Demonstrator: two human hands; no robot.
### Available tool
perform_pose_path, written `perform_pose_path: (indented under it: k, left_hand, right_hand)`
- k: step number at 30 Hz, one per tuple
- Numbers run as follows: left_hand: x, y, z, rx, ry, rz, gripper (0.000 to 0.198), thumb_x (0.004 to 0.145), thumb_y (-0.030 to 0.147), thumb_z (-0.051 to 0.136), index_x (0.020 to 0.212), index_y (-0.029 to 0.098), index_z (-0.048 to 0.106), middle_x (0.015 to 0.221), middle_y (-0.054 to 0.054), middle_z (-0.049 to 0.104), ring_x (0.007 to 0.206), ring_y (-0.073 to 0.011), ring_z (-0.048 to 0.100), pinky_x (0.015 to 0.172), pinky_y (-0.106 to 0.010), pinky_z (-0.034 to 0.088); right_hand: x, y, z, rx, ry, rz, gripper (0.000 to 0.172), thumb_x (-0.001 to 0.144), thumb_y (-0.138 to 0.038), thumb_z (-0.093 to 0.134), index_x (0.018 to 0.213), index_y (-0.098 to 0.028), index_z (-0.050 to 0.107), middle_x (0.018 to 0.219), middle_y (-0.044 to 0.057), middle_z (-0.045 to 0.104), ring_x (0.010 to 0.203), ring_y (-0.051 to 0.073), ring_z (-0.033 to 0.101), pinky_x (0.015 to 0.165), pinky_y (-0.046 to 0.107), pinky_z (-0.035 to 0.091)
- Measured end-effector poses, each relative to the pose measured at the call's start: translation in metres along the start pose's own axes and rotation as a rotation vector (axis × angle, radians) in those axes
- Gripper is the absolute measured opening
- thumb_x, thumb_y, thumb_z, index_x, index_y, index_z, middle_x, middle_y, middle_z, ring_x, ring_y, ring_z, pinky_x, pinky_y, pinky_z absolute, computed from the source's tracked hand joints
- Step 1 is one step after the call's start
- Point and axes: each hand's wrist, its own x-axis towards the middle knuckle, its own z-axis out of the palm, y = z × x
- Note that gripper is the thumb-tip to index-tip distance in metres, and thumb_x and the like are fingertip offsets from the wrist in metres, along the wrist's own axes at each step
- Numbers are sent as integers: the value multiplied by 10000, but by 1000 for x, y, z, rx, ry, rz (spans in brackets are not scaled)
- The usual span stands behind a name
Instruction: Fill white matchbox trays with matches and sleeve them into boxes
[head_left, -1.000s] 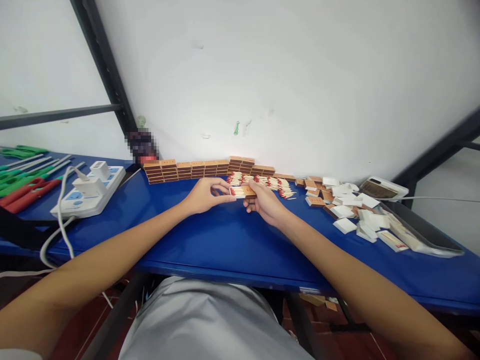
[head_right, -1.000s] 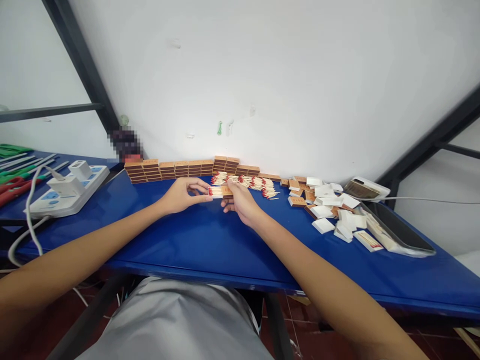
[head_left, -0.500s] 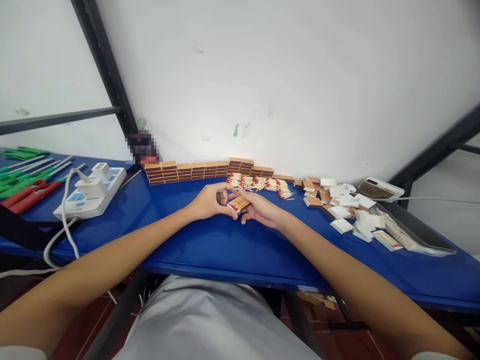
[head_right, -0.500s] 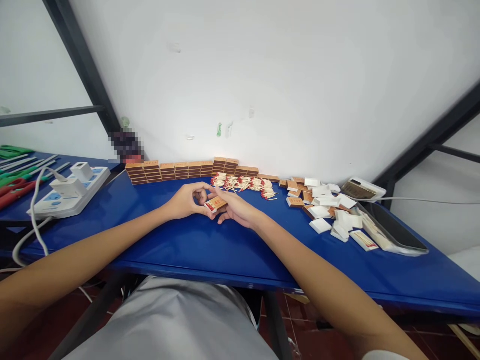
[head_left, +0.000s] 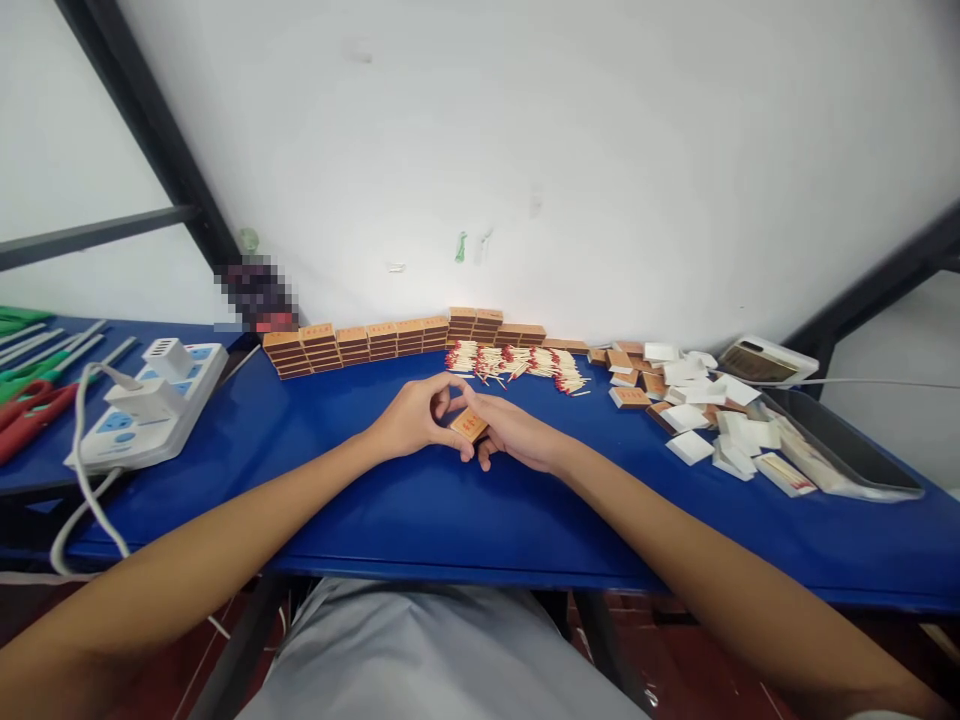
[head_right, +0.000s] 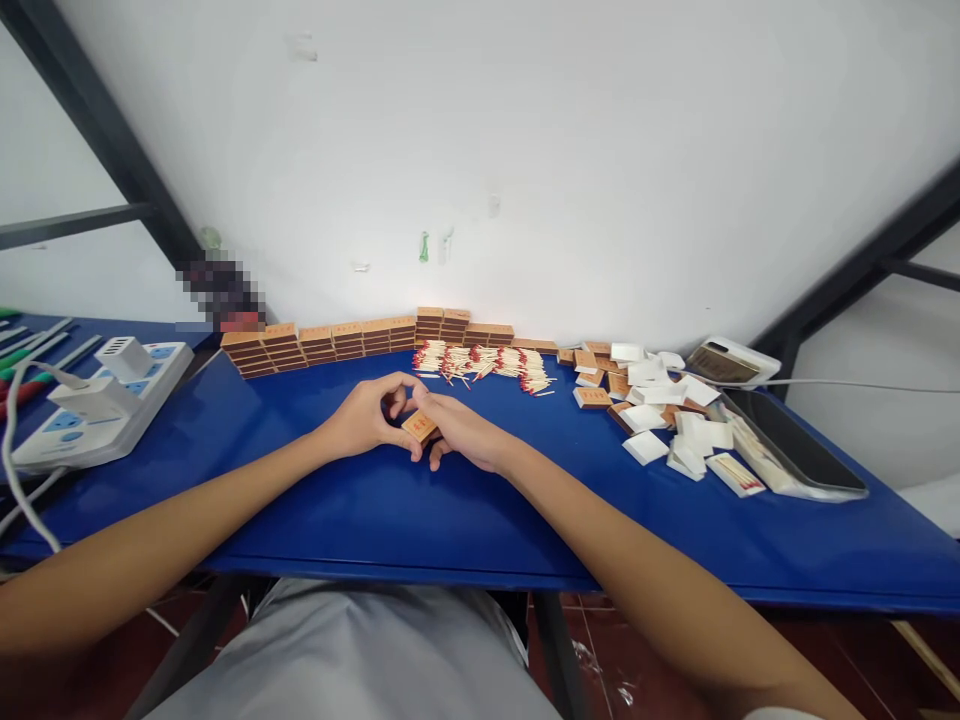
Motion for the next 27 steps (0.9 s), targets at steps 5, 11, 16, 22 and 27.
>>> perform_pose_path:
  k: [5, 11, 16, 22, 27]
  left_hand:
    - [-3, 6, -4, 31, 107, 68, 552, 765, 484, 909, 1197, 221, 689, 832, 34, 669, 716, -138, 591, 690, -273, 487]
    - [-3, 19, -16, 256, 117, 202, 186, 889, 335, 792, 1037, 235, 745, 996, -32, 780, 940, -209, 698, 852, -342, 550]
    - [6, 15, -72, 487, 124, 287, 198, 907, 349, 772, 1073, 242, 755, 993, -41, 784, 927, -225, 697, 866, -378, 560]
    - [9, -50, -197, 876, 366, 354, 300, 884, 547, 709, 902, 264, 805, 998, -38, 812, 901, -234, 719, 893, -401, 519]
    - [9, -90, -220, 957, 344, 327, 363, 892, 605, 650, 883, 283, 817, 1060, -26, 814, 925, -218, 733, 909, -377, 528]
  right_hand:
    - [0, -5, 1, 97, 225, -31, 420, 1077, -566, 499, 1194, -188, 639, 774, 25, 682, 588, 130, 639, 418, 182, 471]
    - [-3, -8, 0, 188, 133, -88, 511, 1063, -616, 494, 1378, -215, 519, 963, 67, 723, 749, 174, 690, 540, 249, 561]
    - [2, 2, -5, 61, 167, -151, 595, 1064, -682, 397, 1499, -276, 415, 1137, 95, 681, 820, 192, 698, 561, 291, 588]
    - [4, 6, -36, -532, 462, -362, 537, 1108, -584, 368, 1484, -212, 464, 1074, 74, 680, 804, 177, 654, 717, 330, 558]
    - [-4, -1, -43, -766, 479, -414, 455, 1132, -497, 362, 1432, -194, 520, 1100, 92, 718, 968, 222, 690, 920, 395, 511]
